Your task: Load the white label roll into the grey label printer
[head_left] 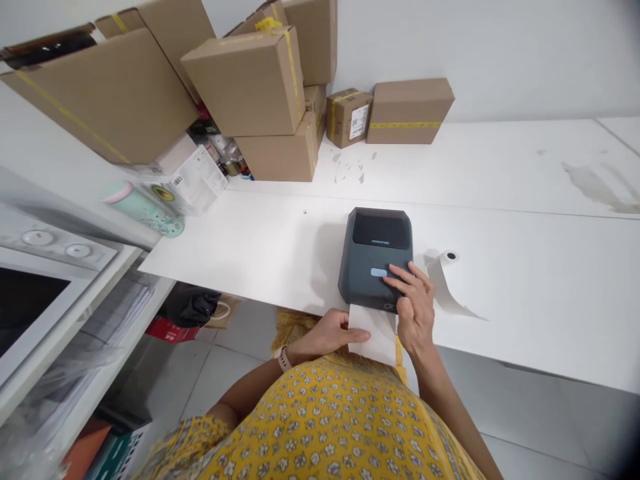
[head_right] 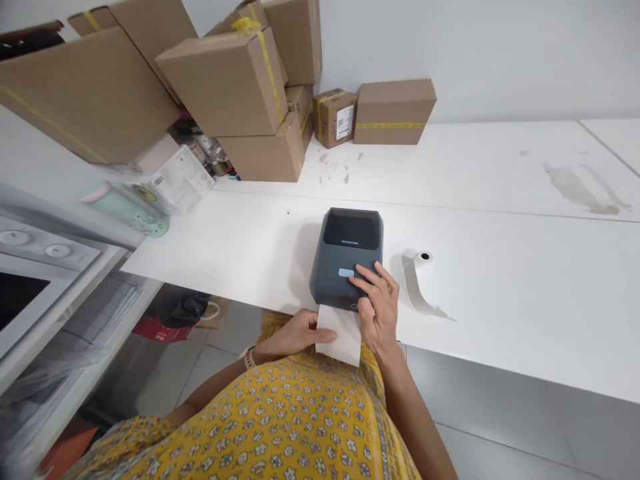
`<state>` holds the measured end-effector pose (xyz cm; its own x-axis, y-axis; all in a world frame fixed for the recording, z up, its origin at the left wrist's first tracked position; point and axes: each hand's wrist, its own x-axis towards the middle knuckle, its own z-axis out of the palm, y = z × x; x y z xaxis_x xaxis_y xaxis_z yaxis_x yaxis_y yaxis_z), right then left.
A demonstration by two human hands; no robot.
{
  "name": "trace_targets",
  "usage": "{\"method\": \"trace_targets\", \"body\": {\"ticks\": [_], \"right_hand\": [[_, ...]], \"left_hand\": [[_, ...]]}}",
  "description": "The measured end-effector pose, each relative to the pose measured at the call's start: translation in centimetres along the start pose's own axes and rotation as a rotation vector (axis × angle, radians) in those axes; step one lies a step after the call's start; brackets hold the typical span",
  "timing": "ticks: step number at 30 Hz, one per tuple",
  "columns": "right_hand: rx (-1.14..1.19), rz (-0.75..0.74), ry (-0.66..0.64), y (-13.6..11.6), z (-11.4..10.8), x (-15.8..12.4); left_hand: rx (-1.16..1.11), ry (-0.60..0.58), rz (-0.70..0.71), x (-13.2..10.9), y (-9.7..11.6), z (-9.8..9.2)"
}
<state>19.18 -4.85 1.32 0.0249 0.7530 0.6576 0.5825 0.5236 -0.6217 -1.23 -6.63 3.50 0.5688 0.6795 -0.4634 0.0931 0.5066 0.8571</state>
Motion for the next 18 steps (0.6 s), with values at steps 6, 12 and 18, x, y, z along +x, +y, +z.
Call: {"method": "trace_targets", "body": {"ticks": [6,12,18], "right_hand": [[0.01,0.006,0.021,0.0,0.2,-0.1],[-0.181,0.015,-0.051,-0.8,-0.1,0.8],[-0.39,-0.03,-0.024,-1.7,-0.1,1.6]], "left_hand": [[-0.062,-0.026,-0.01,-0.4,0.7,0.2],[-0.003,0.049,-0.024,0.0,0.0,0.2],[0.087,0.027,-0.004,0.0,0.1,-0.2]]}}
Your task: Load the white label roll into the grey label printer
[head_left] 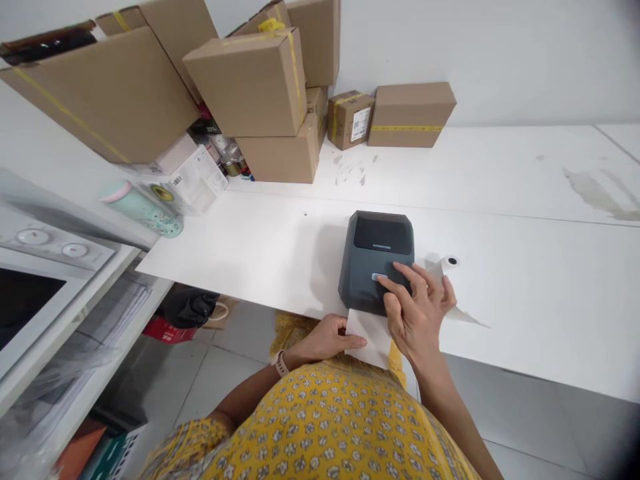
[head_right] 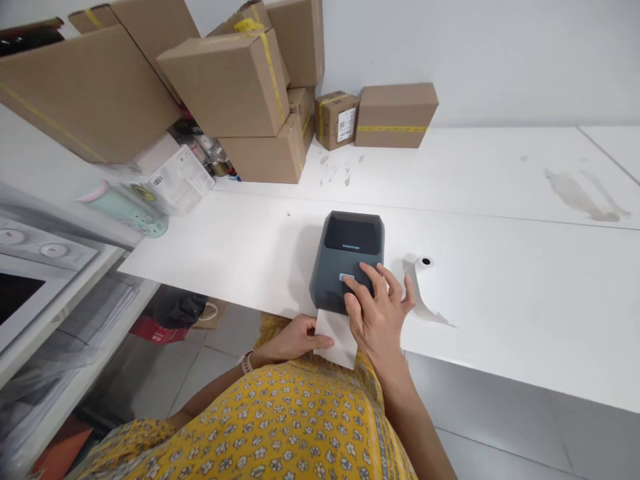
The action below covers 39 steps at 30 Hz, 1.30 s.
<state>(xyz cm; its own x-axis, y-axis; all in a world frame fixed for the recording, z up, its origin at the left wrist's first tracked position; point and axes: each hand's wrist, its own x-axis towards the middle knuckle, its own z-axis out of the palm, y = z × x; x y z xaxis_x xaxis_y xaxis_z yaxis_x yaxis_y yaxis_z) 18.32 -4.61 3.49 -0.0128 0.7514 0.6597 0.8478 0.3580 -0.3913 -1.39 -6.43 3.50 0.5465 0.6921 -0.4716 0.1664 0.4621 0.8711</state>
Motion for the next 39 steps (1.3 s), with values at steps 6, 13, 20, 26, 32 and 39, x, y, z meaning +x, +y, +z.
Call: {"method": "trace_targets", "body": {"ticks": [6,13,20,26,32,39], "right_hand": [[-0.027,-0.04,-0.055,0.1,0.5,0.9],[0.295,0.19,0.011,0.8,0.4,-1.7],[0.555,0.635,-0.053,1.0,0.4,-5.6],[0.54,0.657,-0.07,0.0,-0.3,-4.6],[0.379,0.404,0.03,0.8,-2.0,0.1],[0.324,0.127,0.125,2.4,-1.3,11.7]], "left_hand": [[0.288,0.274,0.123,-1.0,0.6,-2.1],[0.173,0.51,0.452,-0.1,2.1,-2.0],[0.119,0.364,0.44,0.8,1.4,-0.7],[0.077,0.357,0.516,0.9,1.2,-0.6],[0.031,0.375,0.817,3.3,4.5,-2.5],[0.136,0.488,0.713,7.5,6.7,-4.7]]}}
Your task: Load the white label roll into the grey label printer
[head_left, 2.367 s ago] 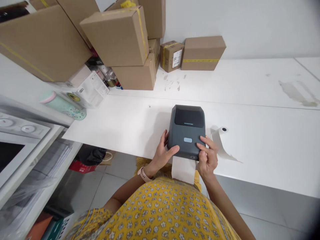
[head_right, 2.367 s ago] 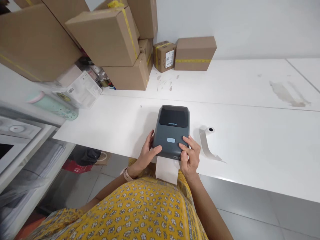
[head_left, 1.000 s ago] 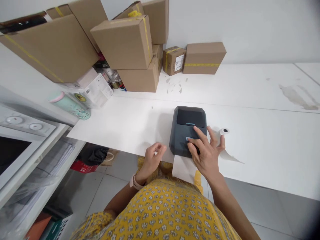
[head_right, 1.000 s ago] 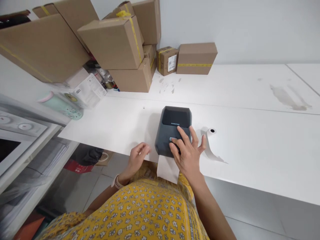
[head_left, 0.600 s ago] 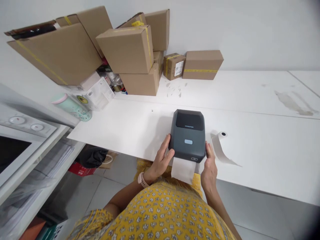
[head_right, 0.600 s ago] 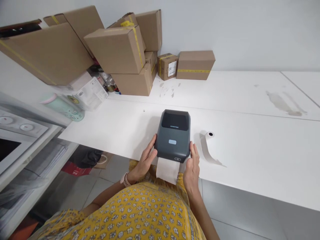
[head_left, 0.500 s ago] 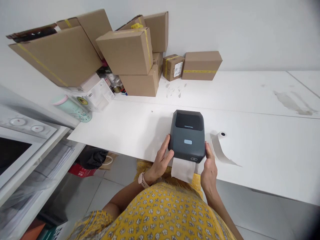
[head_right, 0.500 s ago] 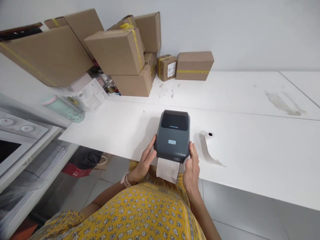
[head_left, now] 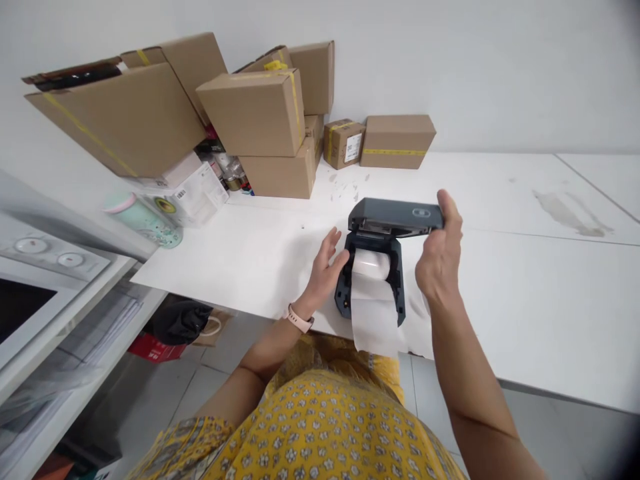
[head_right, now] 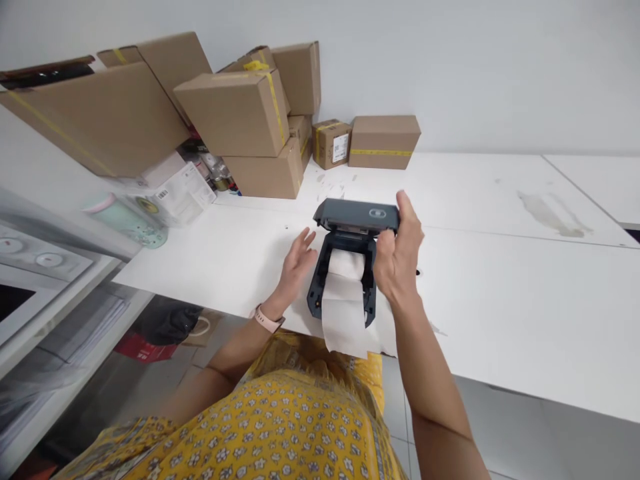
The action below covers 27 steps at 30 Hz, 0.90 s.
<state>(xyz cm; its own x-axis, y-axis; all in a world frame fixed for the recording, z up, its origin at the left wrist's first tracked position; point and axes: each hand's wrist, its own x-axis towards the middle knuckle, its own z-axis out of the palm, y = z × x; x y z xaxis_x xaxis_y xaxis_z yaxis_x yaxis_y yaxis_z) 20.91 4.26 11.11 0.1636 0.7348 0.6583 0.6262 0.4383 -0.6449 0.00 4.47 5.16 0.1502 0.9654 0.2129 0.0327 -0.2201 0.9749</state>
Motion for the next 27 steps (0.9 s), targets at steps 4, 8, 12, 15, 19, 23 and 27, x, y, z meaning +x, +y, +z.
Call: {"method": "trace_targets", "body": {"ticks": [4,8,12,15,19,23,27], "right_hand": [[-0.001,0.045,0.015,1.0,1.5,5.5],[-0.102,0.096,0.009,3.0,3.0,9.8],[-0.102,0.159,-0.011,3.9,3.6,12.0],[-0.088,0.088,0.021,3.1,3.0,10.7],[-0.131,-0.108,0.216,1.6,1.9,5.2],[-0.173,-0.082,-0.363,2.3,2.0,1.0],[-0.39,0.036,-0.999,3.5,3.2,1.5]], "left_hand": [[0.129,-0.044,-0.193,-0.7,-3.0,0.4],[0.259,-0.033,-0.28,-0.7,-3.2,0.1],[0.679,-0.15,-0.281,0.8,-1.3,-0.5],[0.859,-0.232,-0.301,2.0,-0.4,-0.6],[0.893,-0.265,-0.292,2.6,-0.4,-0.5],[0.926,-0.292,-0.263,2.7,-0.5,-0.1],[0.95,-0.327,-0.225,2.8,-0.4,-0.1]]}}
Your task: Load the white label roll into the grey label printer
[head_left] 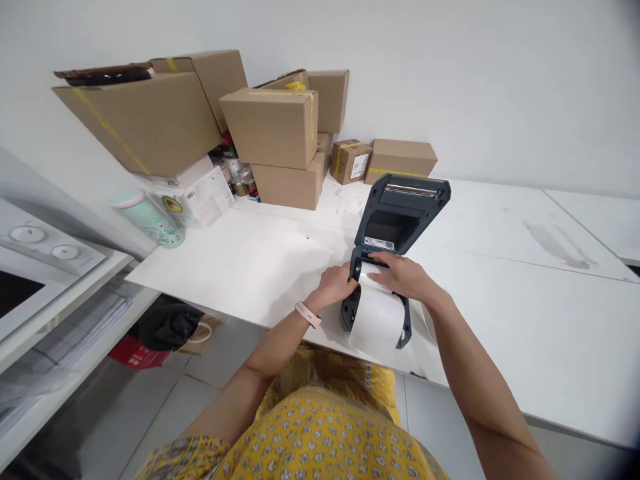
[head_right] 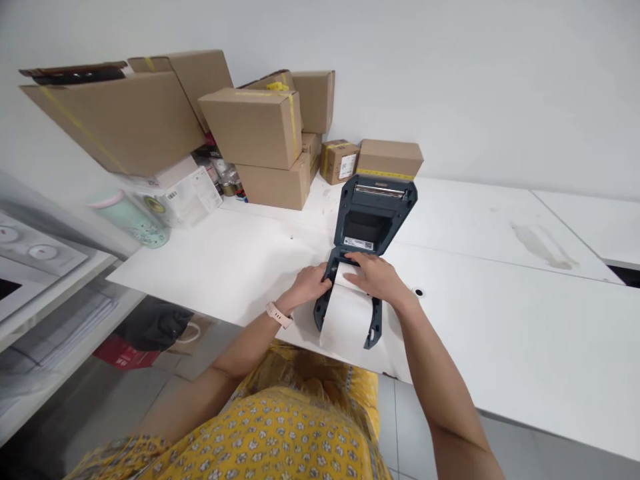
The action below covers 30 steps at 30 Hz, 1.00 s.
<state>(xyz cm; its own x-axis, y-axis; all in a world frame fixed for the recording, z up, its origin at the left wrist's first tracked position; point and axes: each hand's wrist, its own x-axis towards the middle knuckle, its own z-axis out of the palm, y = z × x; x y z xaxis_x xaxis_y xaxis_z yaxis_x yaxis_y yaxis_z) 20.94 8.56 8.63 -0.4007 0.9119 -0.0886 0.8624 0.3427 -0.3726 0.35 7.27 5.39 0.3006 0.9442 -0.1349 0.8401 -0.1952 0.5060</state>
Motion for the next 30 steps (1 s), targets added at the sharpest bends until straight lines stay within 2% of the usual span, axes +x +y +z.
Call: {"method": "trace_targets", "body": {"ticks": [3,7,10,12,14,17,19,21,24,27,30], "right_hand": [[-0.051,0.019,-0.228,0.1,-0.2,2.1],[-0.033,0.0,-0.307,-0.3,-0.4,3.5],[0.095,-0.097,-0.305,-0.1,-1.9,2.2],[0.27,-0.222,-0.235,0.7,-3.7,0.1],[0.447,-0.275,-0.081,2.0,-5.7,-2.3],[0.668,-0.118,0.257,4.4,-7.4,-5.1],[0.775,0.045,0.46,6.2,-7.2,-5.5],[0.818,0.175,0.588,8.0,-6.2,-4.7],[0.823,0.282,0.663,10.5,-3.9,-2.2],[0.769,0.349,0.632,12.2,-1.2,-0.1],[0.717,0.383,0.58,12.6,1.1,0.8]], "left_hand": [[0.008,0.005,0.006,-0.1,0.0,0.0],[0.008,0.022,0.0,-0.4,-0.1,0.1],[-0.003,0.031,0.004,-0.5,0.0,0.0],[-0.016,0.033,0.012,-0.6,0.0,-0.1],[-0.028,0.034,0.015,-0.6,-0.1,-0.1],[-0.04,0.039,0.012,-0.5,-0.3,0.2],[-0.044,0.044,0.011,-0.4,-0.4,0.5],[-0.051,0.053,0.013,-0.3,-0.5,0.7],[-0.061,0.066,0.007,-0.2,-0.6,0.9],[-0.063,0.07,-0.005,-0.2,-0.6,0.9],[-0.066,0.07,-0.008,-0.3,-0.5,0.8]]}}
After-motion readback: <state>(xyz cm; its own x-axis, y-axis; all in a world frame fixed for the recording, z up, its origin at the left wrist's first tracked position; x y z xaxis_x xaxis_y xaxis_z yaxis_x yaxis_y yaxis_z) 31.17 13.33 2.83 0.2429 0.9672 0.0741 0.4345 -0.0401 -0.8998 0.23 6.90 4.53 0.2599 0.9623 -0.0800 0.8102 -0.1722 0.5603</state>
